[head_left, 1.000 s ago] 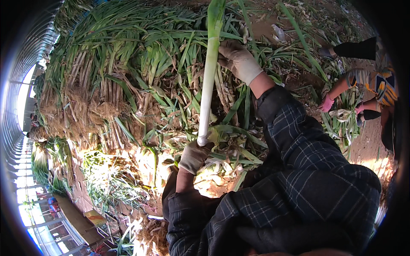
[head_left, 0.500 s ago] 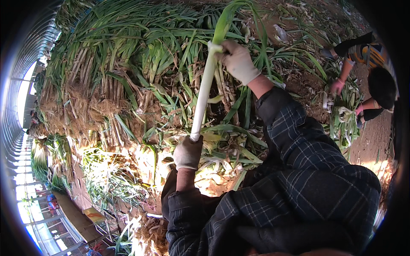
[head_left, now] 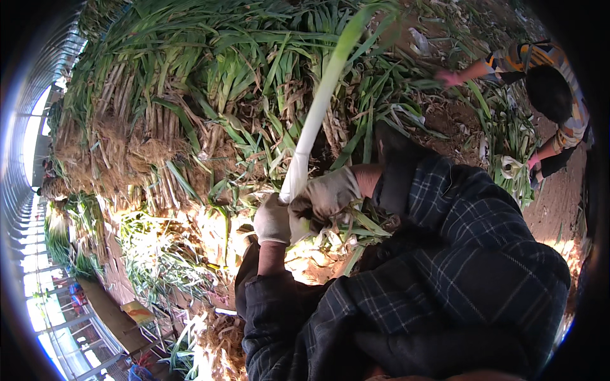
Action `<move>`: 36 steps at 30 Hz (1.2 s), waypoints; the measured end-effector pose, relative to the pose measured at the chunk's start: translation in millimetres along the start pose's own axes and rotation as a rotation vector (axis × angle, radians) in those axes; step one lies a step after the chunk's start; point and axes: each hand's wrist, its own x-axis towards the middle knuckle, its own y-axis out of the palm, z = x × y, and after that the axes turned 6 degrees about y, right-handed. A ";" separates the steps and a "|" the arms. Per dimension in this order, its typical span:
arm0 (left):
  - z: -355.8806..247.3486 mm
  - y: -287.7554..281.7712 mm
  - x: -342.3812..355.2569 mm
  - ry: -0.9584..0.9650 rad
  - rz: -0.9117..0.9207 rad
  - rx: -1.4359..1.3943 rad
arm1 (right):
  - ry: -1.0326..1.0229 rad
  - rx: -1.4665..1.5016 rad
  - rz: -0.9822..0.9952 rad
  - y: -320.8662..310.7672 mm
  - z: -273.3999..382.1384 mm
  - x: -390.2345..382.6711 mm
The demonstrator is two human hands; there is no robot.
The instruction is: The person repeatedly pulls off outer leaves from harvested leek stalks and drops the cleaned stalks onto a growing pile. The work is performed by hand with gloves in a covered outdoor area with a metal arched roof.
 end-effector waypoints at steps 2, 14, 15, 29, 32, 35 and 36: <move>-5.8 1.1 -0.4 -0.003 0.036 0.137 | -0.004 -0.118 0.039 17.2 0.1 0.9; -41.6 -0.7 -6.1 -0.071 -0.073 0.272 | -0.240 0.264 -0.981 -81.0 74.2 -30.1; -47.6 1.8 -11.0 -0.041 -0.065 0.242 | -0.486 0.554 -0.771 -84.3 69.0 -31.9; -26.1 14.1 23.2 0.708 0.061 -0.583 | -0.618 0.997 -0.428 -78.9 57.6 -40.0; -41.2 51.7 -0.3 0.847 -0.092 -0.519 | -0.705 1.186 -0.548 -94.1 55.4 -45.1; -16.7 44.6 -65.9 0.120 0.902 -1.985 | -0.606 1.024 -0.977 -132.4 52.8 -68.0; -6.2 34.3 -88.3 0.014 1.003 -2.072 | -0.614 0.986 -1.108 -146.3 47.2 -75.4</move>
